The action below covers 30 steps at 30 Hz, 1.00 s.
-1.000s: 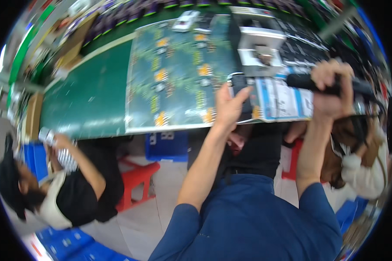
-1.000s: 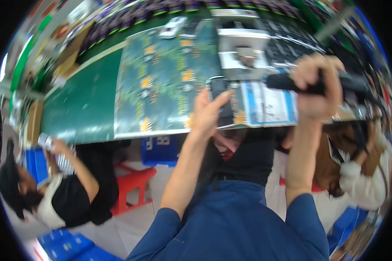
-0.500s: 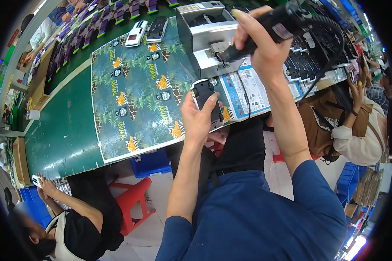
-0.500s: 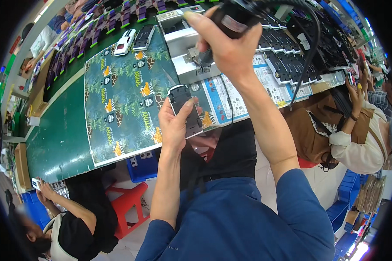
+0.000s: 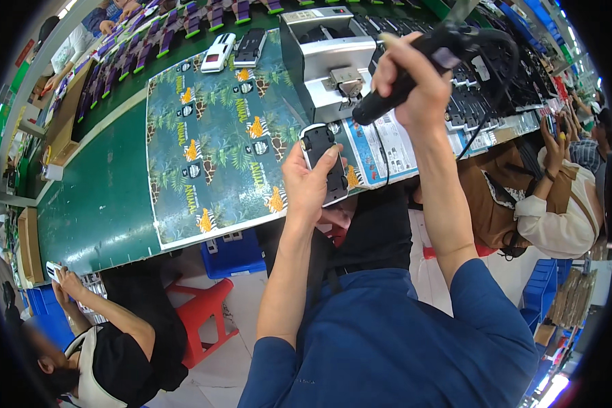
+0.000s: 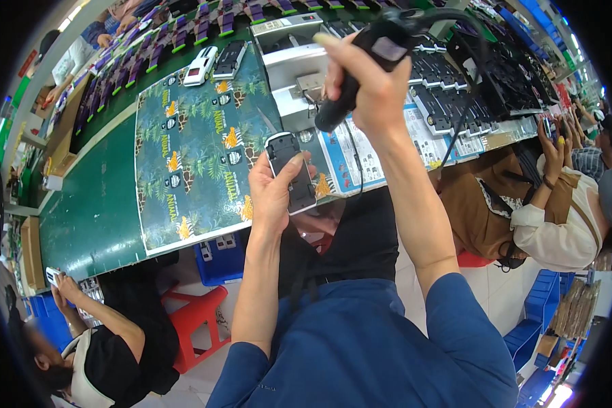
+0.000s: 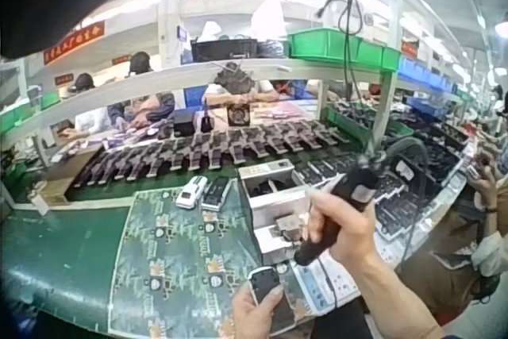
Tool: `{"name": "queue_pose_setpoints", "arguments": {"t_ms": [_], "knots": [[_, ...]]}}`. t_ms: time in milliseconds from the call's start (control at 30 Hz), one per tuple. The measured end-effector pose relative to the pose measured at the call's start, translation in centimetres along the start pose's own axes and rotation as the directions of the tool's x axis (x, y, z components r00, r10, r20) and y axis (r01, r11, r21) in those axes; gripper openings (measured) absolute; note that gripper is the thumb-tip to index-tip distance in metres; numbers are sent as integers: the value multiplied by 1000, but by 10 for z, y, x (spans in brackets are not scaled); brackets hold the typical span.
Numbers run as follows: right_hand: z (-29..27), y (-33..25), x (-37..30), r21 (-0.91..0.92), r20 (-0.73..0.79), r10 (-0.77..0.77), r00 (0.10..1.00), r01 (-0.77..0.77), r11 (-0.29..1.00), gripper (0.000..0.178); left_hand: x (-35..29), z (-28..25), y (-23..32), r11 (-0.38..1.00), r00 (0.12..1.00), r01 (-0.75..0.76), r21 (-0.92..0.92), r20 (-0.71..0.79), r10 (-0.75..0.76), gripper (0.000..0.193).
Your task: Assembling plastic housings for small electronic devices using an electric screwdriver on a factory assembly line.
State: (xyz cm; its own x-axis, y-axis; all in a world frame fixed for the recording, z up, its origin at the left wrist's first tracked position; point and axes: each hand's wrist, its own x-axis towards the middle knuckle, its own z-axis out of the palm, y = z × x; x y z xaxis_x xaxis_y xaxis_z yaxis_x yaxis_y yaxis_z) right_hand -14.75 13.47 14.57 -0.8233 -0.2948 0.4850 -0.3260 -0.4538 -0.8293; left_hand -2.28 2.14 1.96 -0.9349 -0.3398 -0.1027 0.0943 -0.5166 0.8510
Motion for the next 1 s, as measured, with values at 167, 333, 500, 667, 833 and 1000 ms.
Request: {"name": "queue_pose_setpoints", "arguments": {"t_ms": [167,333,500,667,833,1000], "knots": [[5,-10,5,-38,4,-280,960,280,959,13,0,1,1,1000,1000,13,-11,-15,-13,23],[5,4,11,-82,13,-316,949,316,945,11,0,4,2,1000,999,16,-13,-27,-17,22],[17,2,17,-289,104,-345,933,360,887,10,1,3,-1,1000,1000,7,-16,-23,-7,19],[36,-11,29,-295,-39,-62,997,48,954,28,0,1,0,1000,999,6,-23,-37,-7,17],[10,-9,18,18,90,2,996,-3,1000,14,2,4,-2,999,1000,20,-30,-10,-20,18],[20,-11,-18,96,150,-88,985,74,993,14,-1,4,6,998,999,44,-33,-17,-44,22]]}}
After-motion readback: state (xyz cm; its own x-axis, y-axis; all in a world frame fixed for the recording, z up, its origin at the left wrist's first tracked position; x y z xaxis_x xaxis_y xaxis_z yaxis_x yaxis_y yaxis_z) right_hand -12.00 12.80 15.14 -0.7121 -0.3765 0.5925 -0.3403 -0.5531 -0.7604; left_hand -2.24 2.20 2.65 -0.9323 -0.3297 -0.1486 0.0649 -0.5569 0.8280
